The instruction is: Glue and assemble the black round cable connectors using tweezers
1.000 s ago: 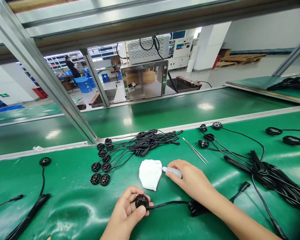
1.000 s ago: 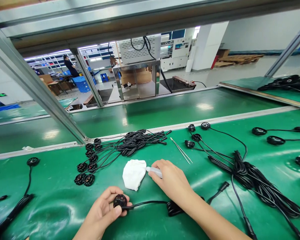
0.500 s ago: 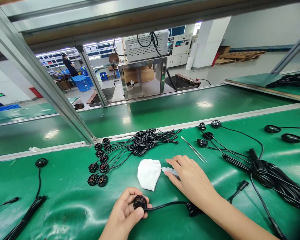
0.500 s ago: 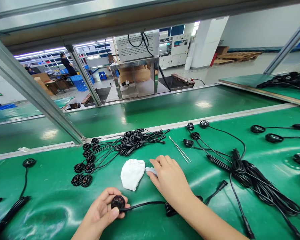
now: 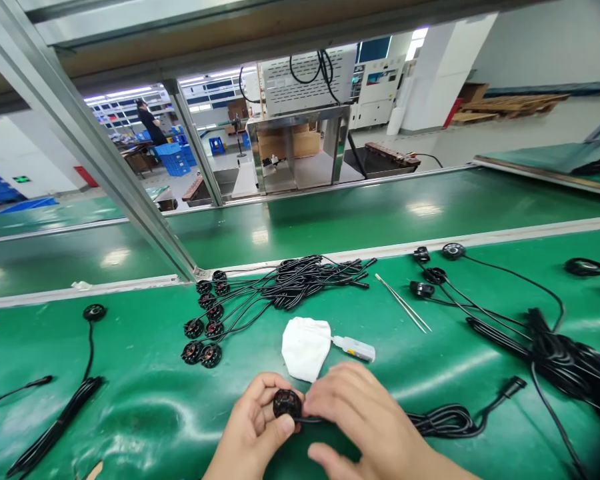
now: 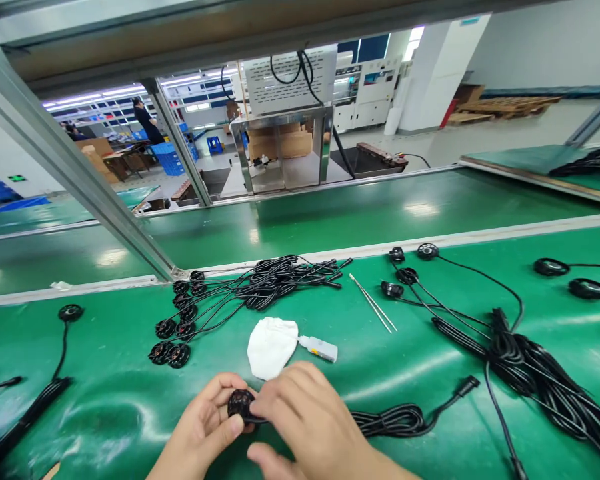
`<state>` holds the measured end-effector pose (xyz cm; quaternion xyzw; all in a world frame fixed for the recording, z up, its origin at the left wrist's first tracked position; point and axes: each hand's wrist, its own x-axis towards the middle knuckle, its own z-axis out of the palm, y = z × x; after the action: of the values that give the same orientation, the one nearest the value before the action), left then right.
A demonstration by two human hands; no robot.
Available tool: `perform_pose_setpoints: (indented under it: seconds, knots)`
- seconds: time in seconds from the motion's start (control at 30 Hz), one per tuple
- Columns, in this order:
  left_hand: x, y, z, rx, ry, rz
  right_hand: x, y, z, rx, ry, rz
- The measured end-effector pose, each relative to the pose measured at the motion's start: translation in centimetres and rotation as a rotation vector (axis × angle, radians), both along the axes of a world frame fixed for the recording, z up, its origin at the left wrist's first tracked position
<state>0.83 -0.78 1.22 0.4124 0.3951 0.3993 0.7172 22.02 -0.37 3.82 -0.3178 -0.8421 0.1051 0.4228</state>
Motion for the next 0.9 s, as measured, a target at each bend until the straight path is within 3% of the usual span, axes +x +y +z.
perform_pose_setpoints:
  seconds: [0.3, 0.53, 0.9]
  knots:
    - [0.2, -0.2, 1.0, 0.001, 0.04, -0.007, -1.5, -0.6, -1.8, 0.104, 0.004, -0.117]
    - [0.2, -0.4, 1.8, 0.004, 0.018, -0.026, -1.8, -0.8, -1.5, 0.101, 0.007, -0.157]
    - [0.2, -0.5, 1.2, -0.003, -0.022, -0.017, -1.6, -1.2, -1.5, 0.075, -0.018, -0.163]
